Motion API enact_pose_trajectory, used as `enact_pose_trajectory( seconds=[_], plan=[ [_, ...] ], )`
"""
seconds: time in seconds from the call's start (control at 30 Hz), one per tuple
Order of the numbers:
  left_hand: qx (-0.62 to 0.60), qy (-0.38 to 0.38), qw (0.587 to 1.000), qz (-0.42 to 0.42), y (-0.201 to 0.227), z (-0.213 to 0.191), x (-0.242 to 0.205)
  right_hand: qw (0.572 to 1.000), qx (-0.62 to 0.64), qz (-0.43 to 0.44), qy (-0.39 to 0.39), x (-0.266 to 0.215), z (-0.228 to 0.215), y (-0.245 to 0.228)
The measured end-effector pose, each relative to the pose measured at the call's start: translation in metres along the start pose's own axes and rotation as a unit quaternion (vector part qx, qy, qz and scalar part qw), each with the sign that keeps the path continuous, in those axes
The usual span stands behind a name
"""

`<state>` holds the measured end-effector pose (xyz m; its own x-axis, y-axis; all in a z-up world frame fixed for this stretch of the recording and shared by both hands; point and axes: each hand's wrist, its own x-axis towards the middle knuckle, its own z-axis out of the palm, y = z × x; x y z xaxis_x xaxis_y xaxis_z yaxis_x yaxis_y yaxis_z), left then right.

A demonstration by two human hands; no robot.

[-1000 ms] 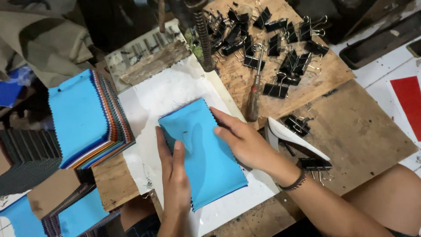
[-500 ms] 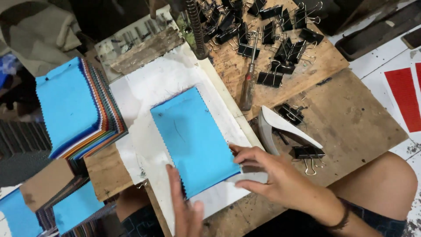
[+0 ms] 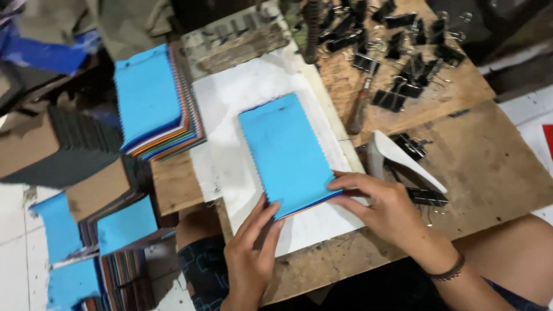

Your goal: The person sits on the floor in a workshop and uses a drill press to punch holes into stacks of colorful paper. They align the paper stacks under the drill, operate the lever to punch the holes, and then move the stacks aside.

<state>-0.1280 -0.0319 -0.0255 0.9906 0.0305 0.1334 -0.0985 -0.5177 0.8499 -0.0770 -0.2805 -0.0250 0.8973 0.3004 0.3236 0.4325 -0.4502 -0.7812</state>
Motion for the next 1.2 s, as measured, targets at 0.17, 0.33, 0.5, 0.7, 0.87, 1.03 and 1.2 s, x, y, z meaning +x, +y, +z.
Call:
enact_pose_trajectory(
  seconds=[0.17, 0.33, 0.5, 0.7, 0.87, 1.03, 1.2],
  plan=[
    [-0.087, 0.035, 0.995, -0.040, 0.004, -0.003, 0.003, 0.999, -0.048, 0.007, -0.007, 0.002, 0.000, -0.002],
    [-0.180, 0.015, 0.983, -0.041, 0.000, -0.010, 0.006, 0.961, 0.044, 0.258, -0.085, 0.018, -0.018, -0.021],
    [-0.300, 0.001, 0.944, -0.139, 0.006, -0.021, 0.062, 0.944, 0.077, 0.322, -0.007, 0.083, -0.008, -0.054],
    [-0.438, 0.027, 0.885, -0.157, 0.039, -0.016, 0.120, 0.915, 0.293, 0.278, -0.014, 0.130, 0.031, -0.035],
    [-0.463, 0.015, 0.869, -0.172, 0.029, -0.015, 0.127, 0.923, 0.234, 0.297, -0.075, 0.142, 0.030, -0.038],
    [-0.485, -0.008, 0.863, -0.143, 0.025, -0.016, 0.130, 0.916, 0.189, 0.346, -0.077, 0.146, 0.026, -0.043],
    [-0.497, -0.001, 0.854, -0.152, 0.018, -0.017, 0.132, 0.924, 0.169, 0.340, -0.054, 0.148, 0.031, -0.047]
  ],
)
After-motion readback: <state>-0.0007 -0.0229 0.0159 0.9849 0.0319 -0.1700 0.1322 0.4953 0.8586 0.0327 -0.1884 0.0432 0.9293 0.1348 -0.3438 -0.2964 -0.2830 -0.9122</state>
